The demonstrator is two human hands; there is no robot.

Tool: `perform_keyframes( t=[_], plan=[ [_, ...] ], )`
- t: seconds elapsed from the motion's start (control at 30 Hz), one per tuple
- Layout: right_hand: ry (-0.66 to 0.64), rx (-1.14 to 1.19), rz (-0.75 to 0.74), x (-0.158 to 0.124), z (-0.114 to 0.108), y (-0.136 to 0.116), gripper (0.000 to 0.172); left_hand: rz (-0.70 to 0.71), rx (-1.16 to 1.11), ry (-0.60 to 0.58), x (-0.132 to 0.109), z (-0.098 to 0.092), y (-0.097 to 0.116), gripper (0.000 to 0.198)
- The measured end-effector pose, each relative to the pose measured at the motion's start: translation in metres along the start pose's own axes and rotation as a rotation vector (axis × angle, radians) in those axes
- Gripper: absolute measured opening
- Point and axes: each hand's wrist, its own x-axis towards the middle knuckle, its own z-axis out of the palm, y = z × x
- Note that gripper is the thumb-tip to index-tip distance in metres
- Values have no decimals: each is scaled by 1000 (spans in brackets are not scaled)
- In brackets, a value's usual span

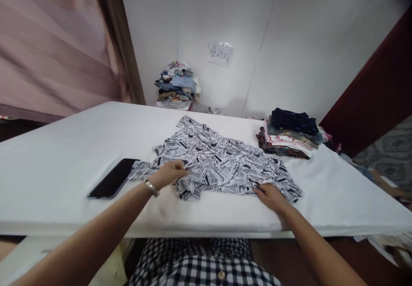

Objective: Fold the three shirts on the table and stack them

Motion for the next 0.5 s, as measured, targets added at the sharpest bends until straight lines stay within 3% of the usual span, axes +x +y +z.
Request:
perform_keyframes(
  t=[0.07, 0.13, 0.23, 0.37, 0.5],
  plan=[
    [-15, 12, -8, -1, -1, 0, 44, 31, -253, -21, 11, -13, 15, 38],
    [-36, 39, -15, -1, -2, 1, 45, 45, -335, -22, 29, -26, 30, 38],
    [-27, 87, -38, -1, -1, 3, 43, 36, -94, 54, 62, -41, 38, 33],
    [-14, 110, -43, -2, -1, 2, 45, -57, 291, 139, 94, -59, 18, 30],
    [-78, 35, -6, -4, -4, -4, 43, -191, 450, 217, 90, -76, -16, 19]
  ],
)
